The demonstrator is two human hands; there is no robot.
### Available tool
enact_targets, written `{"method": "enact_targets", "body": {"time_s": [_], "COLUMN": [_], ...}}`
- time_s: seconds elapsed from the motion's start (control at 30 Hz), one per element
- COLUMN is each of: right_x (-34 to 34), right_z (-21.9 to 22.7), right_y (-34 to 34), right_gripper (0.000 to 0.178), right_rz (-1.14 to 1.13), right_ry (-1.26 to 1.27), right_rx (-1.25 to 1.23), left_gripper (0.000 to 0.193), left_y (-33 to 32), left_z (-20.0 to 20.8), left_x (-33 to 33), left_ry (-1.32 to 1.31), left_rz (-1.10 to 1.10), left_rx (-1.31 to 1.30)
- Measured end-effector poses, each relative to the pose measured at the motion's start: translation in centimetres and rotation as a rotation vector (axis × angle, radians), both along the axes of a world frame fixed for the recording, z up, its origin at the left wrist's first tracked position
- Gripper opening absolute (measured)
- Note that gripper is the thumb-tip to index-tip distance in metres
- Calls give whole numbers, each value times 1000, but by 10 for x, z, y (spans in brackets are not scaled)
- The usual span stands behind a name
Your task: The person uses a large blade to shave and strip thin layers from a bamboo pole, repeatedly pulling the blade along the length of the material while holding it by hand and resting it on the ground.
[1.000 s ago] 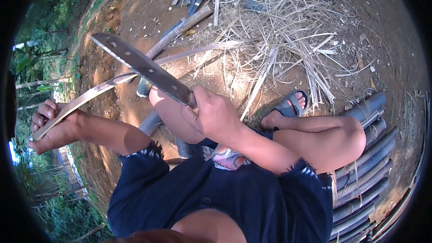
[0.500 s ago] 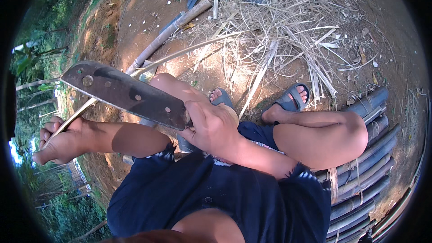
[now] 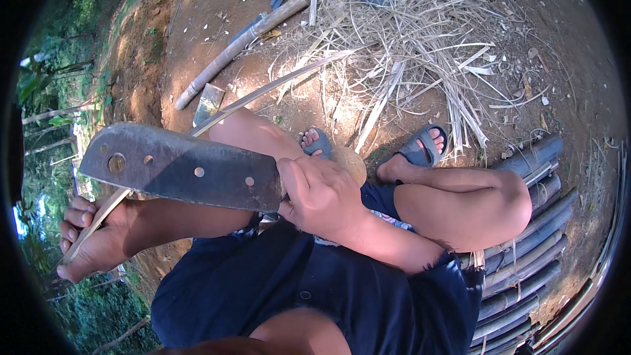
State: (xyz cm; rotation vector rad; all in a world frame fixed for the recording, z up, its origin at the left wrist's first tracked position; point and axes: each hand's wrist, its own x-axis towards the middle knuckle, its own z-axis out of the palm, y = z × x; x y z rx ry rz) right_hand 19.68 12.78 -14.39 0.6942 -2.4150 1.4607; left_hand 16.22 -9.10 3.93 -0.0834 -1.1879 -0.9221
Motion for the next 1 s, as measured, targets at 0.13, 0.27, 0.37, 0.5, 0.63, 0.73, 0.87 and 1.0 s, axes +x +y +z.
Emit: {"method": "enact_targets", "body": {"time_s": [0.13,0.27,0.37,0.5,0.63,0.73,0.87,1.0], "right_x": [-16,-39,-38,-67,-103,-95,-124,-159], "right_z": [-85,-116,-85,-148,-213,-183,-234,-334], "right_y": [17,29,1,8,36,5,17,84], "right_gripper": [24,23,25,32,41,35,36,47], "right_rz": [-344,-405,-266,-395,-503,-384,-494,-557], "right_ry": [-472,-548,-262,-526,-740,-632,-788,-1028], "right_rx": [193,153,5,177,272,142,303,392], "left_gripper": [51,49,47,43,42,41,38,38], "left_y": [-3,5,-8,-24,-33,-52,-72,-114], "left_z": [9,1,2,6,-2,-6,-5,-8], "left_x": [10,10,3,-9,-17,-26,-41,-39], "left_ry": [-66,31,2,6,37,63,49,4], "left_rz": [9,-76,-68,1,70,98,120,-36], "left_rx": [-28,-3,18,4,44,63,103,152]}}
